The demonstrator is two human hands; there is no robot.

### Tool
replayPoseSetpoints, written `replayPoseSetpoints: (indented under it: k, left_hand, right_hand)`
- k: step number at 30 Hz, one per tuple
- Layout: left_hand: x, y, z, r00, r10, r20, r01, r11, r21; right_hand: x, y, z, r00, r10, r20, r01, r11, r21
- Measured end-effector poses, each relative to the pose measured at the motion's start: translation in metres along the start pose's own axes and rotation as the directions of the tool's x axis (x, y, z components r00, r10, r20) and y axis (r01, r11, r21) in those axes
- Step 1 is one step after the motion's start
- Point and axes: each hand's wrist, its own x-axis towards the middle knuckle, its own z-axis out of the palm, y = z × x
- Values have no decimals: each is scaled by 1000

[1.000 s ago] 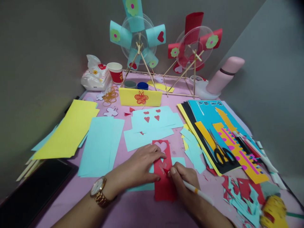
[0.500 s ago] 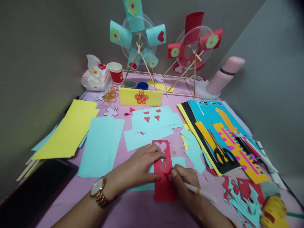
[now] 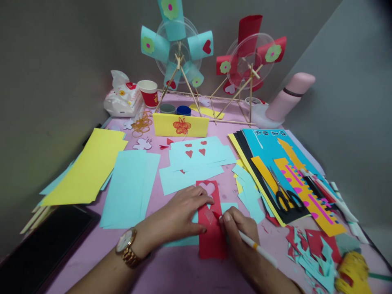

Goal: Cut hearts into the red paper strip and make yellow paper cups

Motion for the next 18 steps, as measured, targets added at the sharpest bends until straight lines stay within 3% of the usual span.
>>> replayPoseSetpoints:
  k: [8,18]
  left_hand:
    - [0,1,0,1000,-3,10,3,1000,1]
    - [0,-1,0,1000,0,6,0,1000,4]
  right_hand:
    - [2,0,2,1000,5,8,-4,997,-75]
    - [-1,2,-2,993,-106,50,104,993,47]
